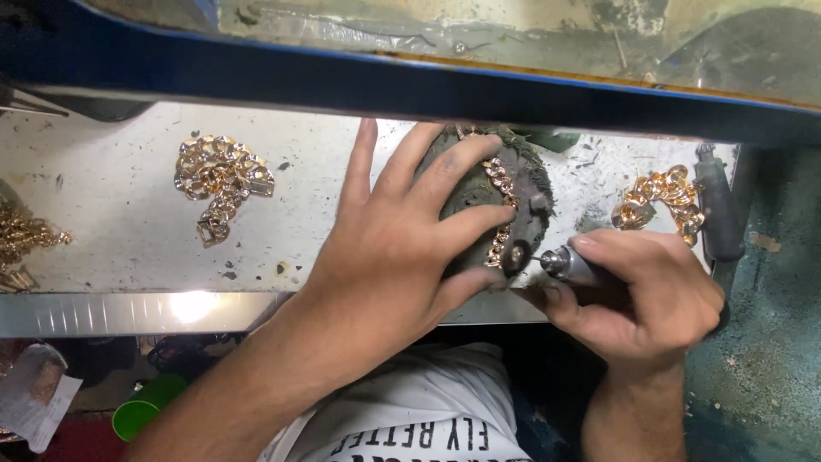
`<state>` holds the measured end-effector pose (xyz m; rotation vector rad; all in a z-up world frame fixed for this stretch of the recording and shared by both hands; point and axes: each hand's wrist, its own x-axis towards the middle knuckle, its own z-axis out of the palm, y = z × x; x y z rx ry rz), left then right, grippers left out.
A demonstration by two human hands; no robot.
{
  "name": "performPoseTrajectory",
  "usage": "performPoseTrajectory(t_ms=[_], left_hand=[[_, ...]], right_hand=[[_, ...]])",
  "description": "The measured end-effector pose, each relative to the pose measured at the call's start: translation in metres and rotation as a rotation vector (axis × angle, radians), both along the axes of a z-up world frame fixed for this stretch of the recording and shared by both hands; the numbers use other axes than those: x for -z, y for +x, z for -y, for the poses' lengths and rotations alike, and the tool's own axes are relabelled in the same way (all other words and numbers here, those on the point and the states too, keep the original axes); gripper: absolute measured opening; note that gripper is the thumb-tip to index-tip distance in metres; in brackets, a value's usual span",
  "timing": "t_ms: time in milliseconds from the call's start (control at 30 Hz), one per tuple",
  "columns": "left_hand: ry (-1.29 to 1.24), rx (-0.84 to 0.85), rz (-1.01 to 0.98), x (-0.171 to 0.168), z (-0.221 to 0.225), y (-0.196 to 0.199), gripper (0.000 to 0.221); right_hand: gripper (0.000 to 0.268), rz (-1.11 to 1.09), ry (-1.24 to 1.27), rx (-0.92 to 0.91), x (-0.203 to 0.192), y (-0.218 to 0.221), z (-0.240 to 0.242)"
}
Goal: Polishing a gold chain using a stationary polishing wheel and a handheld rotary tool.
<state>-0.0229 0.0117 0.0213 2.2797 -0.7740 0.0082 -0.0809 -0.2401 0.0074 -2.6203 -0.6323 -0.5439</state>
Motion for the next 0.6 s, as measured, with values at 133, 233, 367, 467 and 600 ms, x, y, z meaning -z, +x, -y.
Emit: performPoseTrajectory(t_ms=[133,233,367,467,600], left_hand=[[-0.049,0.021,-0.070,-0.0001,-0.0013,0.0003,0.049],[-0.013,0.005,-0.027,0.0005,0.0005,0.0016,0.044],[0.123,0.006,0.019,-0.0033,0.0025,0.0030,0.055],[0.197,0.000,0.057,-0.0060,0.0045,0.0033,0.060],[0.290,-0.011,0.121,-0.0069,0.0080,0.0047,0.061]], right_hand=[[0.043,-0.027,0.003,0.061,0.0026,-0.0043,0.0005],[0.044,0.003,-0.011,0.043,0.0017,-0.0021,-0.0004],[0.040,-0.013,0.011,0.005,-0.0010,0.0013,-0.0034],[0.037,-0.031,0.009,-0.035,-0.0009,0.0040,-0.0040],[0.035,-0.063,-0.013,-0.057,-0.0018,0.0043,-0.0017]])
